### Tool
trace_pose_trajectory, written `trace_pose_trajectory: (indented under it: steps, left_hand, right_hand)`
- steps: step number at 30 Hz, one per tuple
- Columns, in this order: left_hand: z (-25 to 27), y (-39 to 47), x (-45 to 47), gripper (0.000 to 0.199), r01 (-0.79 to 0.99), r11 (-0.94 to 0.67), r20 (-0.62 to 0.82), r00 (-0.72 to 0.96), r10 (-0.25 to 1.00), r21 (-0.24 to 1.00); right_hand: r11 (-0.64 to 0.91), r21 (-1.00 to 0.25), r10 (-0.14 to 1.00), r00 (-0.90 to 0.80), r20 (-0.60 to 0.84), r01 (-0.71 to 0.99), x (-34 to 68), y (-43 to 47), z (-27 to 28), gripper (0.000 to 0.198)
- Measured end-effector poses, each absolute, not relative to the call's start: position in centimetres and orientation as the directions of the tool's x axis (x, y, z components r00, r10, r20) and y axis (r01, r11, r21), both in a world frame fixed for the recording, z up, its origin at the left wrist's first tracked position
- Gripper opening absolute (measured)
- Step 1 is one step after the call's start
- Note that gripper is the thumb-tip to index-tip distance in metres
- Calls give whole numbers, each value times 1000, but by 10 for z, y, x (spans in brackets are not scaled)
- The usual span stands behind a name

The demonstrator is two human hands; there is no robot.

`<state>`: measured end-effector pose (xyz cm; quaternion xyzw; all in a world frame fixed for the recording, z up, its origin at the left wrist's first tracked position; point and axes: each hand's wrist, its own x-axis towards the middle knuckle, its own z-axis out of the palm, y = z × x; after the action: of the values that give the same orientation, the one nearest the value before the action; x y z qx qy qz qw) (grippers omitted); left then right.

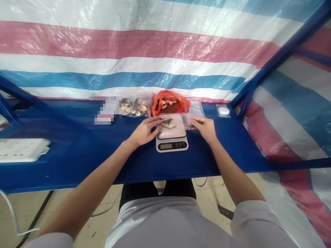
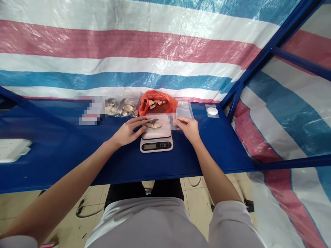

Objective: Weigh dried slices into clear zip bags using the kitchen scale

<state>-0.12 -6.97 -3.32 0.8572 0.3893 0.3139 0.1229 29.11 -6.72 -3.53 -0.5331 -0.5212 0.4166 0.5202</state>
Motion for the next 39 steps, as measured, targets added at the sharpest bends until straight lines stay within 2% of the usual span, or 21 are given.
trace_pose_trajectory:
  steps: [11,16,19,25,29,34,39]
  left_hand:
    - [-28,-72,1,43,600,-644,411,496,765,474]
    - [-23,-68,5,41,600,-625,423,461,780,500]
    - [-16,-63,11,40,576,-597,436,408,802,558]
    - [4,-43,35,45,433,-457,353,301,886,777]
    - [18,-33,49,53,223,-305,232,300,925,926]
    - [27,-28,55,53,15,-189,175,312,934,982]
    - [22,-26,52,47,-88,-42,64,270,961,995]
  right_hand:
    - [80,-991,997,3,81,109,293,-68,-30,39]
    - [204,-953,978,-84,189,222,293,-67,-18,33]
    - [319,-896,947,-149,285,310,289,-65,-4,26]
    - [482,-795,873,-284,397,369,276,-56,30,21]
    - [546,-741,832,-360,422,392,270,-48,46,23]
    - [607,-680,789,-417,452,411,271,-38,55,23]
    - [620,-631,783,-414,464,465,280,-30,53,24]
